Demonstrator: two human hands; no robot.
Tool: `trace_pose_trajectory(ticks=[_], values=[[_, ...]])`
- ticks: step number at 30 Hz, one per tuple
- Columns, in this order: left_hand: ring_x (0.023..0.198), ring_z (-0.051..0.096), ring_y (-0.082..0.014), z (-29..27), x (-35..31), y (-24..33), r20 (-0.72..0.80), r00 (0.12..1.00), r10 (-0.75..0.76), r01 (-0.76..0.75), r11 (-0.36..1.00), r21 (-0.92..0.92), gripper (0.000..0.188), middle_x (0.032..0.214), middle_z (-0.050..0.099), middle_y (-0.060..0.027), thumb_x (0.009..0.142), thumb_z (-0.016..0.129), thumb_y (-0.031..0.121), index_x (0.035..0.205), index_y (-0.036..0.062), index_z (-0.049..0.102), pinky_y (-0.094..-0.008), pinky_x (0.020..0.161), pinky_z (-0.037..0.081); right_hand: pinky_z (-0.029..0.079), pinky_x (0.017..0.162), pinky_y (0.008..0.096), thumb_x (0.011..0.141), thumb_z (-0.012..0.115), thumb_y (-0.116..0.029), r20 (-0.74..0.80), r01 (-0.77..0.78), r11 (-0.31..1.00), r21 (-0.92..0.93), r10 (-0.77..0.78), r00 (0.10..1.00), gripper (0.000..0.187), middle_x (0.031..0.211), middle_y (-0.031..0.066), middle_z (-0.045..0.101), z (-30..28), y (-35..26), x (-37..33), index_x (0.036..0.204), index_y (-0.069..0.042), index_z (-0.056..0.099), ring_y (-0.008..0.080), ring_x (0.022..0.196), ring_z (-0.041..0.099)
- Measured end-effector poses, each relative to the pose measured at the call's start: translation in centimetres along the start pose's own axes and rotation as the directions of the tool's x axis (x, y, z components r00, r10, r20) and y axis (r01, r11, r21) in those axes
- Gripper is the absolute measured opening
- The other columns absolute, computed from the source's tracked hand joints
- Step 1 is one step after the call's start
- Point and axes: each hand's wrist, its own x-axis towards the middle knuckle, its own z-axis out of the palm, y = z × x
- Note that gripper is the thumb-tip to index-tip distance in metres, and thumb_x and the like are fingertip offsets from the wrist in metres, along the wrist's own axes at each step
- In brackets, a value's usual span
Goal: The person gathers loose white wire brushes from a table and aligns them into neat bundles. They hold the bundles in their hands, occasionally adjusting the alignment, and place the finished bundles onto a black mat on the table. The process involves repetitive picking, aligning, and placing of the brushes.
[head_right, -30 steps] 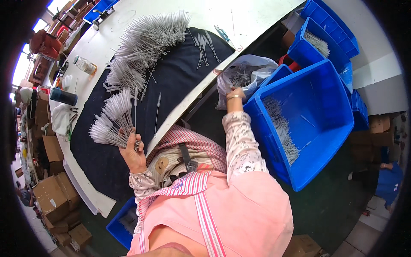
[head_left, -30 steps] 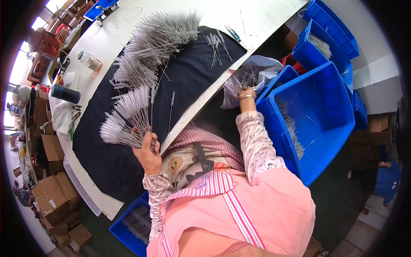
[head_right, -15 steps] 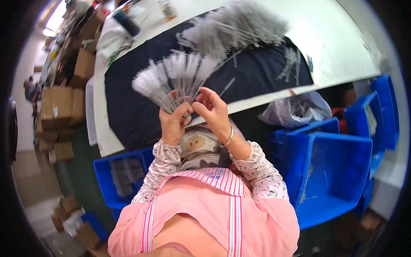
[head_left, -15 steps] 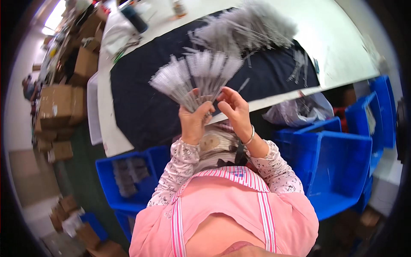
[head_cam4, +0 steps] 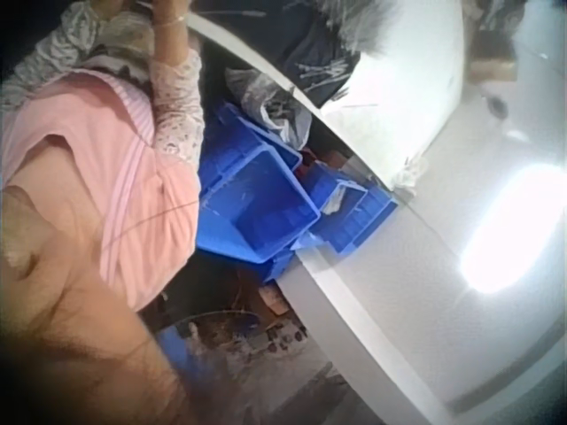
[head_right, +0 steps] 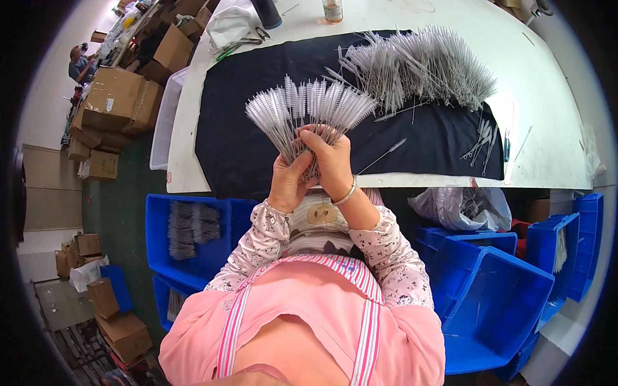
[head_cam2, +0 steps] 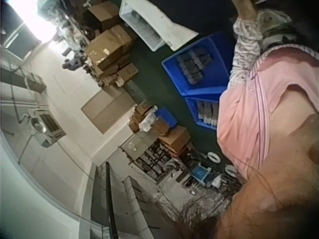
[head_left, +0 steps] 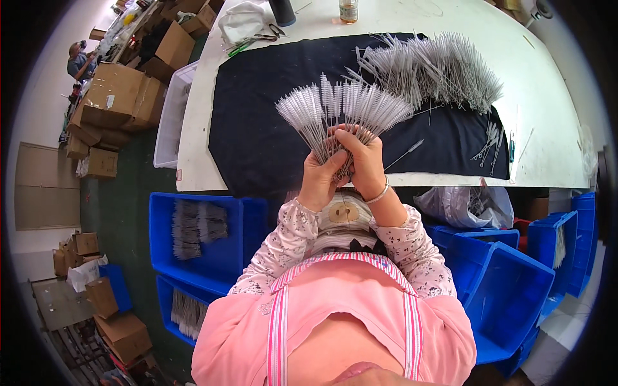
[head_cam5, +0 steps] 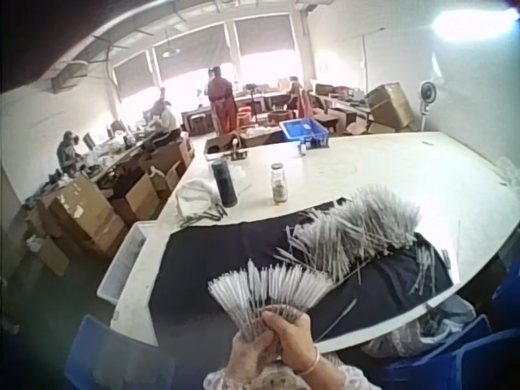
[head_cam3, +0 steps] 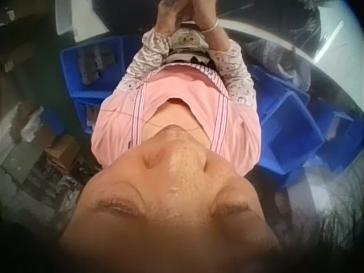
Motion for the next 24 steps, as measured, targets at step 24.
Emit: trace_pose_trajectory(ticks=[24], values=[[0.06, 0.057, -0.0086, -1.2, 0.9, 0.1, -0.096, 0.994, 0.056, -0.035, 0.977, 0.212, 0.028, 0.08, 0.06, -0.0019, 0.085, 0.069, 0.022, 0.102, 0.0066, 0.053, -0.0185, 0.04, 0.038, 0.034, 0.037, 0.0174, 0.082, 0.068, -0.011, 0.051, -0.131, 0.991, -0.016, 0.131, 0.99, 0.023, 0.076, 0.0023, 0.064, -0.6, 0.7, 1.6, 0.103, -0.003, 0.062, 0.0052, 0.05, 0.053]])
